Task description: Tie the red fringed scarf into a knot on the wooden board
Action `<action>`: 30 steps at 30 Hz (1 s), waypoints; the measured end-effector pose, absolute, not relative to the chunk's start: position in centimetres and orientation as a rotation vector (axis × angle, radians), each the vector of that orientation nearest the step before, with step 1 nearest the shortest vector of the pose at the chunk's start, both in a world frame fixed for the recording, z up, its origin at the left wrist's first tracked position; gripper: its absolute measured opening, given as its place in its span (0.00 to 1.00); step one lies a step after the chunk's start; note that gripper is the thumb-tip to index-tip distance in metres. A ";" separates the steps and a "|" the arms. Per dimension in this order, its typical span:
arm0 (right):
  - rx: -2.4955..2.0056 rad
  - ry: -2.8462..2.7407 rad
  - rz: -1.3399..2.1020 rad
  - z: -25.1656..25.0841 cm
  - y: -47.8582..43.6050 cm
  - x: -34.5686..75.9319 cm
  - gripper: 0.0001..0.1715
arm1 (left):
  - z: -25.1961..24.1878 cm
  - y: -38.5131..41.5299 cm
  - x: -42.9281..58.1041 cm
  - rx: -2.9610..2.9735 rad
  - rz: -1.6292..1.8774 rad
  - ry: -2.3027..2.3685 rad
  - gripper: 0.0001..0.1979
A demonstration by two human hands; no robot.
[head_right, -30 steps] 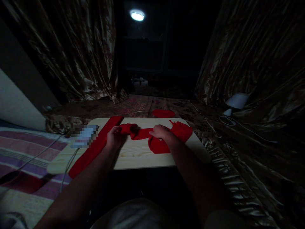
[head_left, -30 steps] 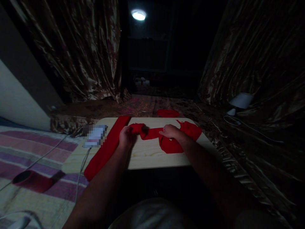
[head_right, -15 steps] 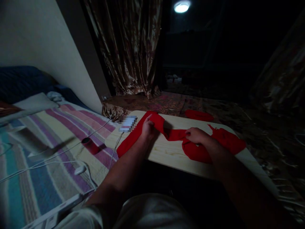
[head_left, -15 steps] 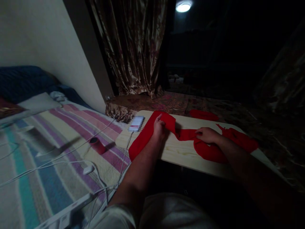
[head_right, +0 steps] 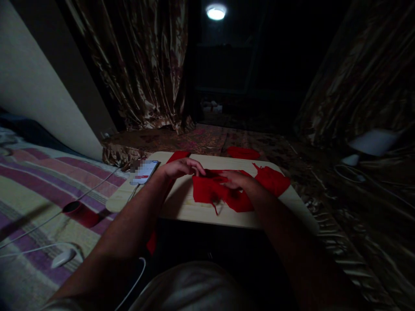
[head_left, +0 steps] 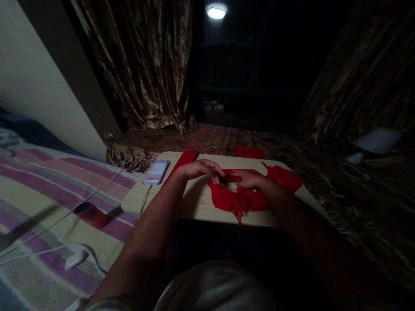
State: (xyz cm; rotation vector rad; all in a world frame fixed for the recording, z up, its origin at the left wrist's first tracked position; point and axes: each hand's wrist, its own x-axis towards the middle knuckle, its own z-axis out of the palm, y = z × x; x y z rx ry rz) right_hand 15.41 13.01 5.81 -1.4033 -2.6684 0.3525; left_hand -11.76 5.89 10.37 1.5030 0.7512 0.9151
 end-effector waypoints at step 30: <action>-2.049 -2.392 0.230 7.2 17.2 19.2 0.27 | 4.1 13.3 -5.3 1.805 0.684 1.426 0.09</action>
